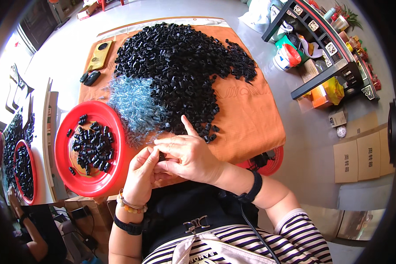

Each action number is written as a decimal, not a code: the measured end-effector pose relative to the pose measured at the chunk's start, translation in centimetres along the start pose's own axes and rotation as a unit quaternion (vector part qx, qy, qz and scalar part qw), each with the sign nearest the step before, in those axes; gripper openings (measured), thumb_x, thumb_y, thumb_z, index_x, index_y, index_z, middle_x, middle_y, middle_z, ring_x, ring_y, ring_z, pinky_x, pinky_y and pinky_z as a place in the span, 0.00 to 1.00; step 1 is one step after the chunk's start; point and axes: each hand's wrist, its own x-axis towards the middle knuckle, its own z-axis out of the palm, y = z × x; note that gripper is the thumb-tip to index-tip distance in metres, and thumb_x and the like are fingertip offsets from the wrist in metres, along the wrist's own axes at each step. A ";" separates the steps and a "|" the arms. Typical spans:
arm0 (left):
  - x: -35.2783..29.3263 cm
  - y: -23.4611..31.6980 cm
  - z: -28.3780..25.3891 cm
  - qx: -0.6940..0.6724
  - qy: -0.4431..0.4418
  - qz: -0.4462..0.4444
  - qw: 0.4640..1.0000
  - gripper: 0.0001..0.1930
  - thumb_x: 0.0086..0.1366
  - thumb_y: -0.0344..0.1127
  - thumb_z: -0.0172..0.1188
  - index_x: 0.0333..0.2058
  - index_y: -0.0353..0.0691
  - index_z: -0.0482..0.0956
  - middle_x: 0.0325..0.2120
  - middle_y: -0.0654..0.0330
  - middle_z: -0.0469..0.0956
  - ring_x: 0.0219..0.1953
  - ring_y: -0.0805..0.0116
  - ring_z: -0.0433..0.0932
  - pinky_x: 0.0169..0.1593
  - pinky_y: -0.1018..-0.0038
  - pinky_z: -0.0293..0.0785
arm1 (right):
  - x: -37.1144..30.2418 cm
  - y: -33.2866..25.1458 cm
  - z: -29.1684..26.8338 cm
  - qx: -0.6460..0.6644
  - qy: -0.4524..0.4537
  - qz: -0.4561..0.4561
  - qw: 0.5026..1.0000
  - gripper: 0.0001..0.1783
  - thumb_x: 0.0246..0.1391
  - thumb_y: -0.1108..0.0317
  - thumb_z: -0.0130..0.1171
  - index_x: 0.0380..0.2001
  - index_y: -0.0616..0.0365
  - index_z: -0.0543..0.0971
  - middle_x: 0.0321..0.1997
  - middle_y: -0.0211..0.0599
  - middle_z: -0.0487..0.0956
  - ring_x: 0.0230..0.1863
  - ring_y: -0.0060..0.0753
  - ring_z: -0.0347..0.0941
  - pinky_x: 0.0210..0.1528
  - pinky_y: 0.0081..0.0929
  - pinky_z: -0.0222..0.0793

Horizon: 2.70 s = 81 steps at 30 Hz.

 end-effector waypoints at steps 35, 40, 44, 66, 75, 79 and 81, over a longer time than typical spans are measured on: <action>-0.6 0.4 0.4 0.104 0.026 -0.044 0.993 0.07 0.70 0.32 0.55 0.43 0.37 0.77 0.35 0.55 0.84 0.32 0.68 0.84 0.31 0.79 0.80 | -0.2 0.3 0.7 -0.045 0.013 -0.019 0.999 0.30 0.46 0.63 0.68 0.55 0.49 0.74 0.43 0.33 0.80 0.43 0.35 0.78 0.69 0.64 0.48; -1.0 1.2 -0.1 0.078 0.037 0.027 0.996 0.10 0.73 0.39 0.50 0.43 0.40 0.74 0.36 0.54 0.82 0.35 0.65 0.84 0.34 0.76 0.78 | 0.0 1.1 -1.8 -0.041 0.028 0.036 0.998 0.31 0.52 0.60 0.67 0.60 0.47 0.73 0.48 0.31 0.81 0.43 0.29 0.80 0.68 0.59 0.51; -1.9 2.8 -2.9 -0.175 0.101 0.169 0.965 0.15 0.74 0.46 0.47 0.47 0.41 0.73 0.31 0.61 0.78 0.29 0.71 0.77 0.33 0.75 0.78 | 0.0 2.9 -4.6 -0.073 0.100 0.065 0.990 0.12 0.54 0.64 0.66 0.41 0.52 0.82 0.37 0.31 0.83 0.31 0.30 0.80 0.62 0.48 0.59; 0.7 -1.2 -1.1 0.311 0.088 0.093 0.942 0.08 0.69 0.29 0.57 0.45 0.36 0.75 0.29 0.65 0.79 0.28 0.82 0.75 0.32 0.85 0.71 | -5.6 7.3 -7.0 -0.176 0.077 0.165 0.967 0.07 0.48 0.65 0.69 0.30 0.53 0.83 0.26 0.30 0.80 0.26 0.32 0.77 0.38 0.36 0.66; 1.3 -1.4 -1.3 0.365 0.106 0.116 0.918 0.06 0.64 0.27 0.63 0.39 0.34 0.79 0.23 0.67 0.78 0.24 0.83 0.75 0.28 0.84 0.71 | -3.9 6.0 -6.4 -0.135 0.084 0.151 0.976 0.07 0.47 0.72 0.67 0.31 0.53 0.80 0.26 0.29 0.79 0.23 0.29 0.75 0.37 0.31 0.67; 1.3 -1.3 -0.8 0.425 0.082 0.137 0.891 0.08 0.61 0.27 0.66 0.38 0.34 0.80 0.24 0.65 0.80 0.24 0.82 0.76 0.28 0.83 0.72 | -2.4 3.8 -4.8 -0.039 0.079 0.138 0.986 0.07 0.47 0.73 0.66 0.32 0.53 0.81 0.26 0.30 0.80 0.23 0.28 0.74 0.36 0.28 0.66; 1.2 -1.3 -0.4 0.412 0.086 0.125 0.898 0.09 0.60 0.28 0.67 0.39 0.34 0.81 0.25 0.64 0.81 0.25 0.82 0.77 0.28 0.83 0.72 | -1.7 2.5 -3.5 -0.019 0.035 0.127 0.991 0.07 0.47 0.74 0.65 0.32 0.53 0.81 0.27 0.30 0.80 0.25 0.30 0.76 0.38 0.30 0.66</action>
